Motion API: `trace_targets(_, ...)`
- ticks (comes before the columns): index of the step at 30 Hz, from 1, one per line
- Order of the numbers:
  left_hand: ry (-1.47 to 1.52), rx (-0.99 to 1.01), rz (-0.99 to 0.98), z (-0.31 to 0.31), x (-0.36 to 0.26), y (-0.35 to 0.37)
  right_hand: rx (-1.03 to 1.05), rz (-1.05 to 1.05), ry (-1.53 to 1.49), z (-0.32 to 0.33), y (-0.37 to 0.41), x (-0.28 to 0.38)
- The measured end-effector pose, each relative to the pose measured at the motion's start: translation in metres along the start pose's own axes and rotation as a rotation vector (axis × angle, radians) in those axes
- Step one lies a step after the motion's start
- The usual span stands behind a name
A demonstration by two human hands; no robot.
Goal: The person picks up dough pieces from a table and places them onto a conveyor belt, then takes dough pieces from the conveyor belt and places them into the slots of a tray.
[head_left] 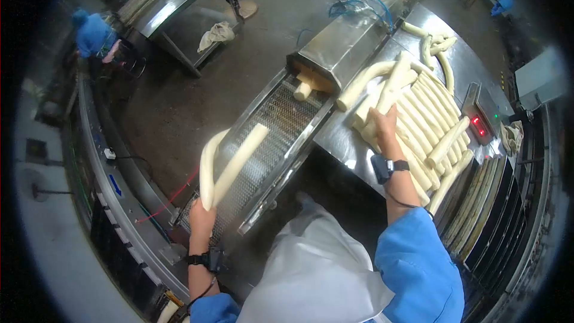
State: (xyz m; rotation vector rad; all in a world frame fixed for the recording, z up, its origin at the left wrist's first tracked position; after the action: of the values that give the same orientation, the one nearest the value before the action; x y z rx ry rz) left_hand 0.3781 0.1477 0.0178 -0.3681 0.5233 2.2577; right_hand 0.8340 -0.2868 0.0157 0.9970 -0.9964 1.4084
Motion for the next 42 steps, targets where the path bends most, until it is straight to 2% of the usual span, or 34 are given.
trace_targets(2,-0.043,0.021,0.087,0.008,0.006,0.005,0.026,0.045,-0.029,-0.014,-0.011,0.004)
trace_targets(4,-0.083,0.04,0.163,0.013,0.01,0.005,-0.182,0.02,0.349,-0.014,-0.007,0.022)
trace_targets(5,-0.149,0.016,0.166,0.016,0.009,0.006,-0.265,-0.096,0.443,-0.018,-0.015,0.011)
trace_targets(6,-0.216,-0.007,0.176,0.02,0.008,0.009,-0.253,-0.096,0.443,-0.022,-0.019,0.027)
trace_targets(8,-0.272,0.033,0.252,0.016,0.03,0.01,-0.104,-0.333,0.727,-0.035,-0.023,0.06)
trace_targets(9,-0.326,0.076,0.311,0.014,0.04,0.011,0.002,-0.392,0.743,-0.043,-0.034,0.054)
trace_targets(10,-0.316,0.071,0.333,0.023,0.034,0.015,0.021,-0.377,0.748,-0.044,-0.041,0.055)
trace_targets(12,-0.213,0.242,0.418,0.037,0.024,0.026,0.153,-0.339,0.53,-0.047,-0.053,0.047)
trace_targets(13,-0.123,0.305,0.458,0.031,0.04,0.034,0.163,-0.398,0.471,-0.044,-0.059,0.04)
trace_targets(14,-0.111,0.303,0.471,0.027,0.041,0.04,0.175,-0.389,0.479,-0.041,-0.07,0.014)
trace_targets(16,0.752,0.291,0.527,0.001,0.04,0.073,-0.035,-0.154,0.523,-0.029,-0.104,-0.037)
trace_targets(17,0.98,0.301,0.495,-0.006,0.022,0.087,0.032,-0.213,0.571,-0.023,-0.11,-0.048)
trace_targets(18,1.208,0.272,0.451,-0.004,0.01,0.102,0.088,-0.176,0.521,-0.018,-0.107,-0.051)
trace_targets(19,1.383,0.078,0.553,-0.05,0.058,0.118,0.154,-0.135,0.418,-0.014,-0.104,-0.043)
trace_targets(20,1.59,0.197,0.505,-0.044,0.036,0.11,0.211,-0.109,0.324,-0.013,-0.099,-0.038)
trace_targets(21,1.783,0.083,0.426,-0.017,0.006,0.11,0.26,-0.09,0.235,-0.007,-0.096,-0.029)
trace_targets(22,1.913,-0.055,0.412,-0.002,0.004,0.115,0.312,-0.084,0.161,-0.002,-0.09,-0.014)
trace_targets(23,1.973,-0.209,0.381,0.026,-0.004,0.121,0.357,-0.079,0.104,0.001,-0.081,0.003)
trace_targets(26,1.995,-0.497,0.299,0.082,0.014,0.149,0.488,-0.062,-0.019,0.01,-0.036,0.074)
trace_targets(28,1.949,-0.67,0.143,0.117,0.028,0.169,0.582,-0.051,-0.094,0.014,0.006,0.121)
trace_targets(29,1.949,-0.715,0.149,0.131,0.025,0.182,0.641,-0.039,-0.122,0.008,0.028,0.142)
trace_targets(31,1.76,-0.983,0.14,0.17,0.034,0.223,0.775,-0.013,-0.198,-0.013,0.083,0.18)
trace_targets(32,1.767,-1.005,0.147,0.179,0.043,0.237,0.852,0.006,-0.247,-0.033,0.109,0.198)
trace_targets(35,1.442,-1.27,0.107,0.208,0.08,0.304,1.137,0.051,-0.447,-0.106,0.204,0.249)
trace_targets(36,1.339,-1.339,0.071,0.211,0.087,0.322,1.249,0.053,-0.524,-0.136,0.233,0.267)
trace_targets(37,1.299,-1.346,-0.104,0.211,0.102,0.341,1.38,0.054,-0.601,-0.17,0.27,0.285)
trace_targets(38,1.3,-1.36,-0.101,0.203,0.115,0.355,1.506,0.038,-0.677,-0.201,0.306,0.303)
trace_targets(40,1.18,-1.421,0.039,0.183,0.136,0.383,1.762,0.002,-0.797,-0.261,0.383,0.34)
trace_targets(42,1.229,-1.487,0.127,0.143,0.186,0.404,2.002,-0.033,-0.841,-0.314,0.465,0.37)
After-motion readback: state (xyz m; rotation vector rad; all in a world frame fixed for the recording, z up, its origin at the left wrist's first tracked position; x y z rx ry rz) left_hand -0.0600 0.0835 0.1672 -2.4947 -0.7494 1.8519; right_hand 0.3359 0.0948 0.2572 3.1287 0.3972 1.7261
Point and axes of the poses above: each hand's wrist, its own y-axis away from the middle knuckle, its own z-axis out of the back of the hand, x = y × z, the point moved 7 cm from there along -y, towards the middle knuckle, and after that the axes turned 10 degrees about x, right-handed, at the moved point
